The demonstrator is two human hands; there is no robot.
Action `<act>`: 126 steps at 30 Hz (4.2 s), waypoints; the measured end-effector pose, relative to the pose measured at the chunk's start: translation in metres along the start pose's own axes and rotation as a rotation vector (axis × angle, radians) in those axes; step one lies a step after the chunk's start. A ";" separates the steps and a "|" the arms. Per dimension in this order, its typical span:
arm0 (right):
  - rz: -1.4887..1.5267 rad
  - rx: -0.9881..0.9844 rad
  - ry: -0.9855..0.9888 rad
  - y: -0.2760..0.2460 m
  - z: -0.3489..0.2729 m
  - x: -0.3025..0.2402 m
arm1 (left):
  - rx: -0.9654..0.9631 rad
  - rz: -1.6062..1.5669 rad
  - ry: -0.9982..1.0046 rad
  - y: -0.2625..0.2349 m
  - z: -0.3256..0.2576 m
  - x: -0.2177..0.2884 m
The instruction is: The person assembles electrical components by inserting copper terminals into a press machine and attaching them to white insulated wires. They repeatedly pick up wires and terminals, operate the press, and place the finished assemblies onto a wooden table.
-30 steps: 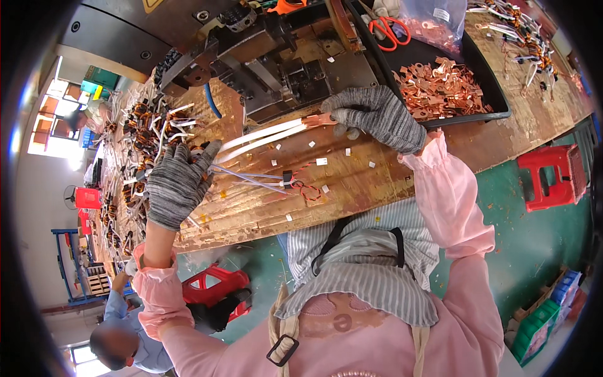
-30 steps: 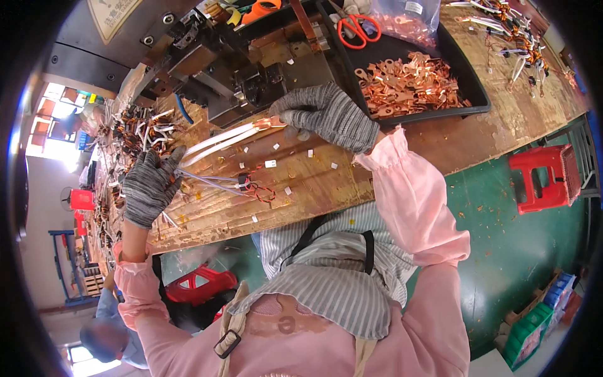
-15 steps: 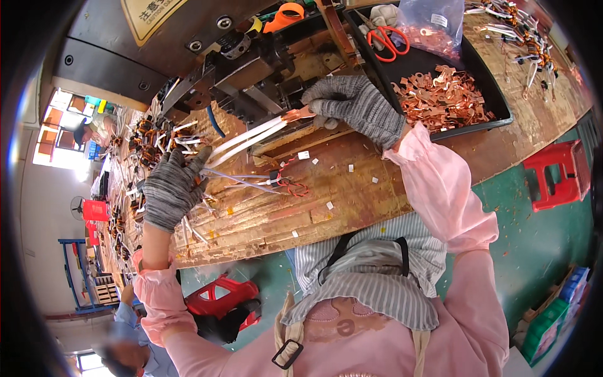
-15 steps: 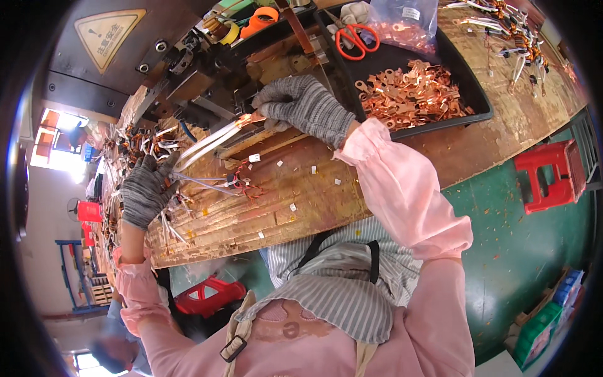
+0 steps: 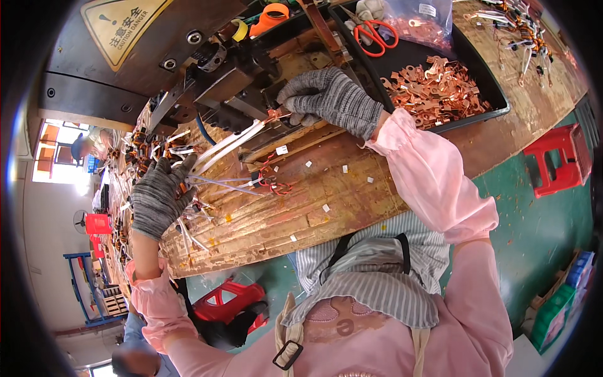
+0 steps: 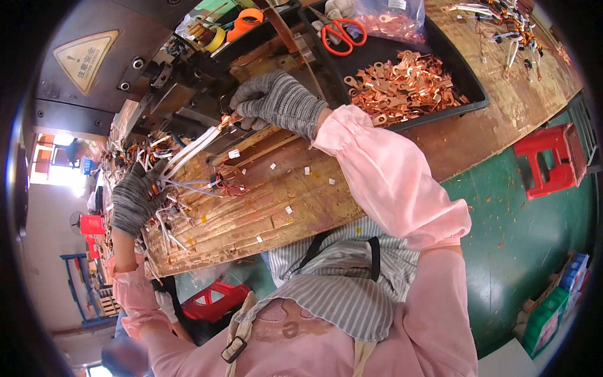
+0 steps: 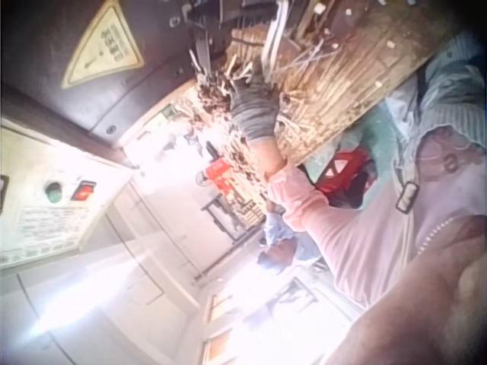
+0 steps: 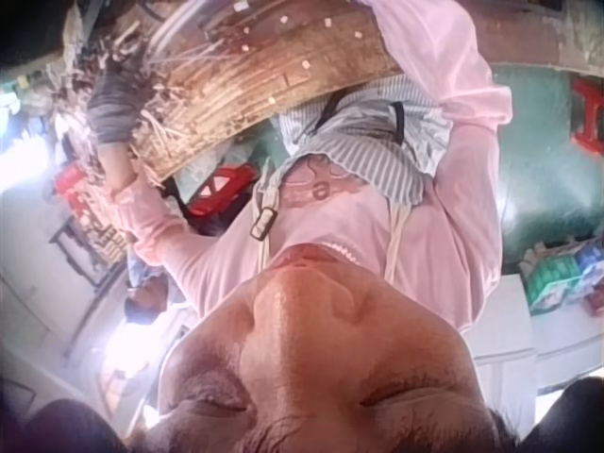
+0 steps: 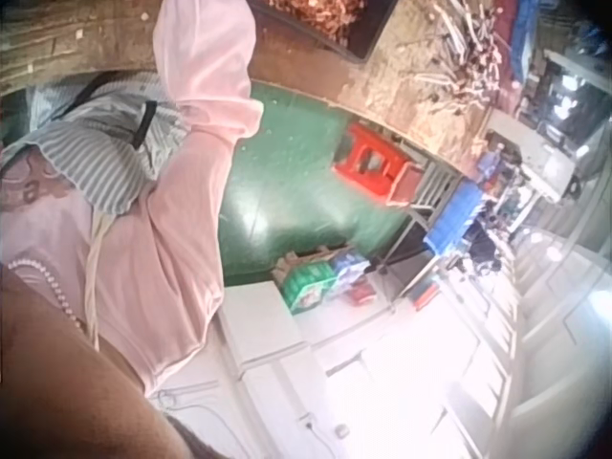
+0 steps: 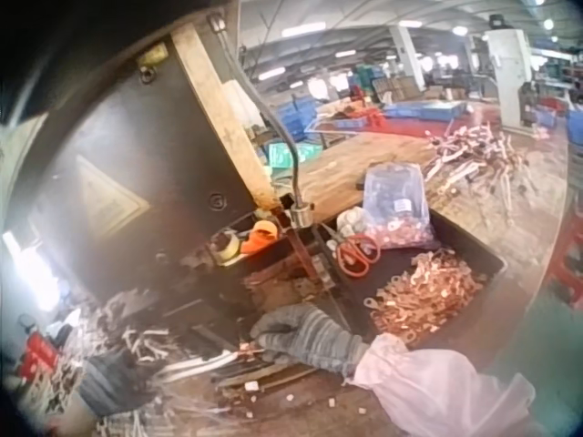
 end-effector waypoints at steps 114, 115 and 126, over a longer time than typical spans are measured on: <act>-1.239 1.043 -0.006 -0.537 -0.336 -0.130 | 0.416 -0.392 -0.012 0.067 -0.062 0.134; -1.149 1.043 -0.048 -0.528 -0.342 -0.128 | 0.386 -0.408 -0.023 0.067 -0.066 0.133; -1.189 0.538 -0.155 -0.213 -0.302 -0.115 | 0.284 -0.197 -0.258 0.106 -0.098 0.042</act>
Point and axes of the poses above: each hand's wrist, its own z-axis towards the middle knuckle, its own y-axis out of the palm, x = y × z, the point moved 6 cm from there along z, towards the middle knuckle, and after that the axes turned 8 degrees about -y, right-handed, at the moved point
